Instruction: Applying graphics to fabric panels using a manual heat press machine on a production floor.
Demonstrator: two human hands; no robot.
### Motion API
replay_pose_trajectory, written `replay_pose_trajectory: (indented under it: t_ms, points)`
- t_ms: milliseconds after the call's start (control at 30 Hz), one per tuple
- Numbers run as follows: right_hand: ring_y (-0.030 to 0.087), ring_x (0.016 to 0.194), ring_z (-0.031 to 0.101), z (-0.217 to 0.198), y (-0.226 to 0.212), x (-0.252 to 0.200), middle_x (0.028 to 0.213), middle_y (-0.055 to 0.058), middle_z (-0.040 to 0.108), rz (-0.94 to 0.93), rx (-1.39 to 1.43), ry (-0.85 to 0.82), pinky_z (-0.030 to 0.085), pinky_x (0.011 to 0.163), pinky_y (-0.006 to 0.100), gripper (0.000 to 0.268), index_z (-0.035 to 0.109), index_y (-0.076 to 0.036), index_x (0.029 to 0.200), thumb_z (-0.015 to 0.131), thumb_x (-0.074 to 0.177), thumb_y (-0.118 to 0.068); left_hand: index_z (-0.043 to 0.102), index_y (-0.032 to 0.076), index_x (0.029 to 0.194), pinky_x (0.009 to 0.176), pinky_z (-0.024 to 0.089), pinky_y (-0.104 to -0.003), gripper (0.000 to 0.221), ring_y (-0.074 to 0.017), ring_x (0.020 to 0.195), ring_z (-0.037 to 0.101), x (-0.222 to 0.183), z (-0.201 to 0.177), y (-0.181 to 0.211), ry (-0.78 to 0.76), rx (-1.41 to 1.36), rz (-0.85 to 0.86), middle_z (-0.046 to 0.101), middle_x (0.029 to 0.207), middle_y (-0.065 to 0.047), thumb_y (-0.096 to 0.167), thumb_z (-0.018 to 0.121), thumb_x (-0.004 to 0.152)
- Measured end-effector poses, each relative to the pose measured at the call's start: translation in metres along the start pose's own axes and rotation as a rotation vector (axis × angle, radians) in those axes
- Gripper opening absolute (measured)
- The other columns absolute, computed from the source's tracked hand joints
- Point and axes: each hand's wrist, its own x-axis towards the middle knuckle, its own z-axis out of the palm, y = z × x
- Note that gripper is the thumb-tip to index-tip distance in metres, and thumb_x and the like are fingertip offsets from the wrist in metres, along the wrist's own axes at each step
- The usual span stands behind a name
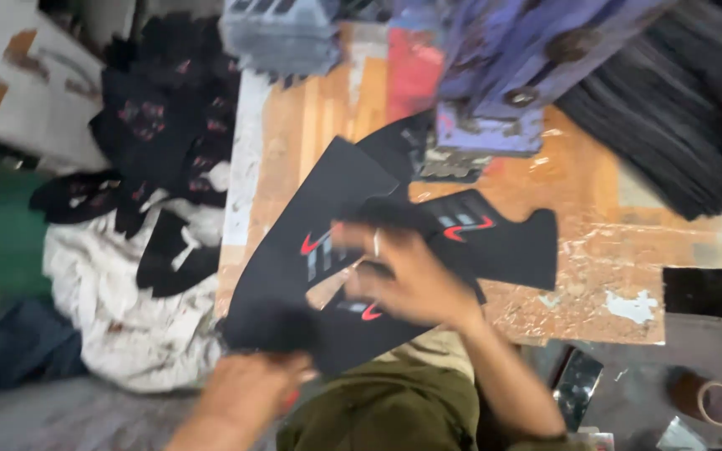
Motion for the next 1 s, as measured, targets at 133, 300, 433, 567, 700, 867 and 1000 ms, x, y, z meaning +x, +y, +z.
replay_pose_trajectory:
  t_ms: [133, 300, 433, 567, 700, 867, 1000]
  points:
    - [0.021, 0.098, 0.074, -0.007, -0.011, -0.086, 0.108, 0.014, 0.076, 0.282, 0.181, 0.031, 0.059, 0.083, 0.036, 0.045, 0.068, -0.002, 0.125, 0.081, 0.084, -0.013, 0.067, 0.021, 0.106, 0.084, 0.049, -0.045, 0.020, -0.0268, 0.099, 0.067, 0.056, -0.066, 0.077, 0.280, -0.075, 0.208, 0.071, 0.095, -0.005, 0.037, 0.067, 0.094]
    - [0.018, 0.076, 0.077, -0.051, 0.047, -0.177, 0.104, 0.018, 0.081, 0.548, 0.372, 0.688, 0.064, 0.064, 0.030, 0.005, 0.073, -0.001, 0.090, 0.071, 0.095, 0.001, 0.065, 0.010, 0.124, 0.087, 0.043, -0.051, 0.055, -0.0343, 0.109, 0.059, 0.102, -0.076, 0.064, 0.767, -0.085, 0.452, 0.064, 0.117, -0.011, 0.041, 0.073, 0.080]
    - [0.031, 0.103, 0.069, -0.001, 0.009, -0.117, 0.113, 0.017, 0.072, 0.181, -0.125, 0.412, 0.057, 0.085, 0.042, 0.033, 0.073, -0.005, 0.115, 0.077, 0.086, -0.020, 0.068, 0.018, 0.126, 0.086, 0.040, -0.053, 0.054, -0.0356, 0.105, 0.054, 0.139, -0.046, 0.048, 0.762, -0.073, 0.203, 0.060, 0.112, -0.011, 0.042, 0.078, 0.079]
    - [0.031, 0.092, 0.061, 0.081, 0.010, -0.068, 0.097, 0.012, 0.067, 0.151, -0.569, 0.158, 0.047, 0.079, 0.046, 0.044, 0.067, -0.003, 0.130, 0.075, 0.090, -0.020, 0.066, 0.017, 0.133, 0.096, 0.042, -0.052, 0.048, -0.0339, 0.111, 0.055, 0.121, -0.051, 0.022, 0.709, -0.289, 0.182, 0.060, 0.118, -0.010, 0.036, 0.075, 0.089]
    - [0.031, 0.090, 0.059, 0.077, 0.012, -0.060, 0.099, 0.010, 0.067, 0.082, -0.483, 0.249, 0.045, 0.078, 0.045, 0.042, 0.067, -0.003, 0.126, 0.074, 0.090, -0.024, 0.062, 0.012, 0.138, 0.107, 0.042, -0.051, 0.048, -0.0345, 0.123, 0.055, 0.073, -0.078, 0.012, 0.844, -0.291, 0.134, 0.060, 0.133, -0.011, 0.029, 0.075, 0.095]
    - [0.025, 0.081, 0.067, 0.049, -0.008, -0.067, 0.095, 0.009, 0.069, 0.156, -0.027, 0.156, 0.053, 0.072, 0.036, 0.020, 0.075, -0.006, 0.117, 0.071, 0.097, -0.008, 0.049, 0.005, 0.147, 0.099, 0.040, -0.049, 0.101, -0.0428, 0.122, 0.050, 0.075, -0.055, 0.007, 0.861, -0.015, -0.098, 0.055, 0.137, -0.022, 0.044, 0.088, 0.063]
    - [0.015, 0.064, 0.065, -0.007, -0.004, -0.111, 0.091, 0.006, 0.072, 0.430, -0.041, 0.394, 0.050, 0.052, 0.031, 0.016, 0.081, -0.008, 0.103, 0.073, 0.089, -0.004, 0.046, 0.011, 0.151, 0.096, 0.047, -0.047, 0.103, -0.0397, 0.115, 0.057, 0.075, -0.048, -0.004, 0.759, -0.221, -0.221, 0.059, 0.130, -0.018, 0.041, 0.090, 0.062]
